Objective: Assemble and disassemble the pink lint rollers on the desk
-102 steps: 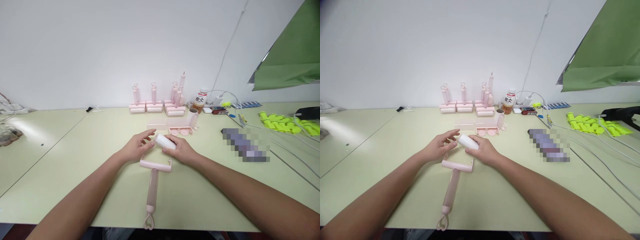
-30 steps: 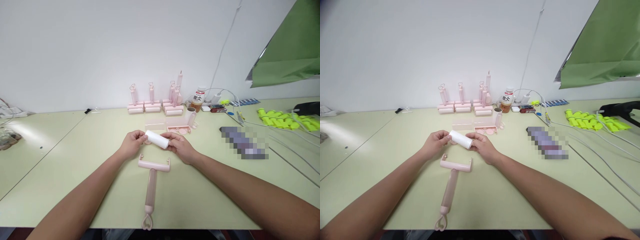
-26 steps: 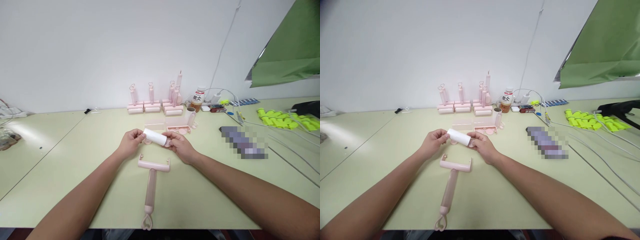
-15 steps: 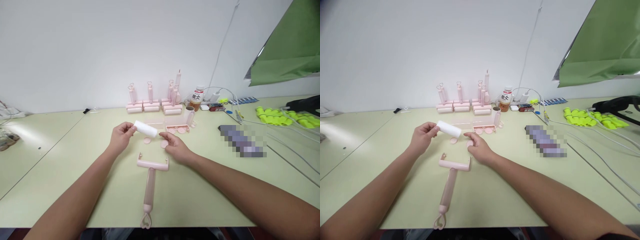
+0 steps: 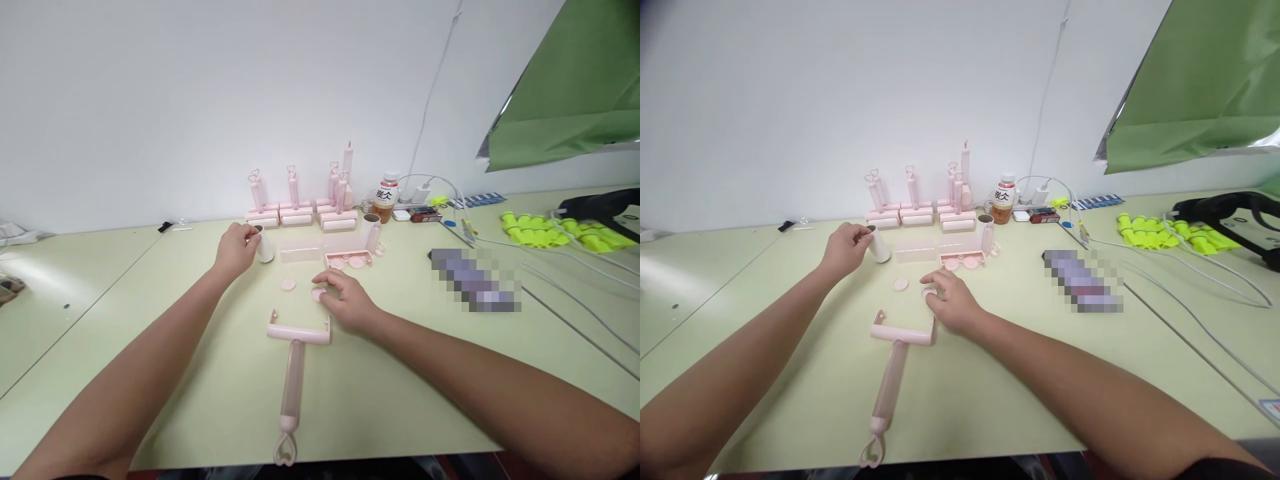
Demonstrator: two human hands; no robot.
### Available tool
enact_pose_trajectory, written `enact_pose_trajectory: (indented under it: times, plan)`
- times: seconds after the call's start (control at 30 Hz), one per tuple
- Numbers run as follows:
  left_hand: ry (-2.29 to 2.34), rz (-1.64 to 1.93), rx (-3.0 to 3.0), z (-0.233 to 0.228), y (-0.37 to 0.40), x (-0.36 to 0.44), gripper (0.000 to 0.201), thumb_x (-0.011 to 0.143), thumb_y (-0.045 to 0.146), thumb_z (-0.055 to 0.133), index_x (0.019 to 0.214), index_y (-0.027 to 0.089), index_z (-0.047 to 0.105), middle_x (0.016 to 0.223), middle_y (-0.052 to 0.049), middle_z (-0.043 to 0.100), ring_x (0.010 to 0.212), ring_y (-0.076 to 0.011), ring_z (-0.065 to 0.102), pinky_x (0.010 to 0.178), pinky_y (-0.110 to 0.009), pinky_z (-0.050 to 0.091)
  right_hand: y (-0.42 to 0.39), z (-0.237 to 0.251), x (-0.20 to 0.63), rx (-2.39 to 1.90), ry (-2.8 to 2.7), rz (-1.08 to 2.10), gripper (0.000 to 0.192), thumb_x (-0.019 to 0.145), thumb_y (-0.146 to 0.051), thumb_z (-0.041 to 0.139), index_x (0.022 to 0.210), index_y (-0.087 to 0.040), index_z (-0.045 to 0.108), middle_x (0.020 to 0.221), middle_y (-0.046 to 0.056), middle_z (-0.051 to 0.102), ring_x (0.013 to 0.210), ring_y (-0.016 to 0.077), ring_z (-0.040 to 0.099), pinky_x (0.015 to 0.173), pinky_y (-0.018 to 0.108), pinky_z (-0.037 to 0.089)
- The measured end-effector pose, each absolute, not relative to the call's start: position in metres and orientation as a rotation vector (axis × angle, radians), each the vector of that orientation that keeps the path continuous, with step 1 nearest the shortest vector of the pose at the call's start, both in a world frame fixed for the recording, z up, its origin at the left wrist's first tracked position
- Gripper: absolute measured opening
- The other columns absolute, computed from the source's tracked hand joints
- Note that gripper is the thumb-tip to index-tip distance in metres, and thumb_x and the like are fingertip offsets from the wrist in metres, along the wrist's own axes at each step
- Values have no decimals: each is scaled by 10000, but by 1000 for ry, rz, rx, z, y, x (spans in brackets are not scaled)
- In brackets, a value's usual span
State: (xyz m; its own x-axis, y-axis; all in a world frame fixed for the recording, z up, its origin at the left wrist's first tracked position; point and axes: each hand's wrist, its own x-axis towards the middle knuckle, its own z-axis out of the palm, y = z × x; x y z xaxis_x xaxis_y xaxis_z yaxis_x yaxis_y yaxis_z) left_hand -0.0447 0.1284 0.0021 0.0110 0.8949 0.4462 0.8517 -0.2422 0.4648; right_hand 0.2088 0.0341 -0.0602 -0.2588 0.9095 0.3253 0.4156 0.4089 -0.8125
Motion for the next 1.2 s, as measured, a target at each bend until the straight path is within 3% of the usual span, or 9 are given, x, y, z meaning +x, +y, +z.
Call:
enact_pose_trajectory:
  times: [0.13, 0.23, 0.37, 0.43, 0.53, 0.67, 0.8, 1.07, 1.2]
  plan:
    - [1882, 991, 2225, -1, 138, -41, 191, 869, 307, 517, 909, 208, 677, 918, -74, 586, 752, -208, 562, 746, -347, 453, 29, -52, 209, -1247, -1924, 711, 163, 805, -176, 547, 863, -207, 696, 849, 52, 677, 892, 225, 594, 776, 346, 448]
    - [1937, 991, 2219, -1, 134, -38, 228, 874, 321, 518, 1017, 210, 657, 955, -79, 595, 779, -218, 571, 759, -353, 458, 28, -51, 209, -1338, -1972, 763, 208, 790, -155, 532, 883, -204, 712, 841, 57, 677, 854, 220, 591, 722, 324, 442]
    - [1903, 931, 2311, 3, 104, -23, 257, 889, 313, 479, 1056, 192, 634, 997, -95, 625, 822, -232, 594, 787, -364, 463, 30, -55, 210, -1311, -2046, 761, 320, 747, -105, 517, 974, -205, 721, 940, 62, 699, 905, 229, 585, 772, 332, 442]
    - [1727, 730, 2416, 6, 81, -11, 254, 898, 304, 439, 945, 197, 664, 951, -87, 658, 849, -239, 606, 786, -358, 463, 33, -57, 211, -1240, -2116, 743, 388, 729, -88, 513, 1034, -210, 719, 1020, 63, 709, 972, 250, 573, 828, 357, 438]
    - [1441, 421, 2489, 10, 49, 8, 297, 896, 314, 430, 998, 203, 685, 1046, -97, 681, 937, -263, 619, 838, -375, 458, 37, -58, 212, -1144, -2171, 746, 458, 714, -65, 490, 1079, -225, 715, 1102, 54, 701, 1026, 267, 562, 888, 391, 429]
    - [1305, 152, 2481, 8, 30, 24, 342, 918, 370, 399, 1044, 234, 687, 1018, -102, 695, 896, -285, 629, 793, -390, 453, 40, -59, 213, -1032, -2028, 888, 450, 682, -25, 432, 948, -237, 727, 1053, 17, 713, 1035, 230, 595, 942, 376, 426]
    - [1398, 28, 2467, 4, 33, 33, 403, 925, 367, 375, 1244, 284, 607, 1146, -95, 681, 1003, -330, 611, 821, -431, 441, 46, -66, 213, -1107, -1649, 1012, 302, 715, -97, 454, 867, -198, 693, 954, 35, 717, 922, 203, 636, 883, 363, 463]
    - [1559, -195, 2516, 3, 40, 49, 390, 941, 359, 315, 1090, 247, 657, 1170, -116, 678, 1062, -375, 570, 855, -514, 416, 47, -63, 209, -1157, -1443, 1041, 179, 682, -171, 520, 789, -188, 663, 812, 20, 679, 797, 182, 617, 791, 335, 466]
    - [1620, -183, 2536, 1, 42, 52, 394, 934, 364, 327, 1005, 187, 672, 1125, -155, 671, 1041, -372, 578, 823, -474, 441, 47, -62, 208, -1153, -1403, 1048, 190, 660, -161, 511, 780, -184, 656, 798, 19, 667, 773, 177, 611, 767, 329, 466]
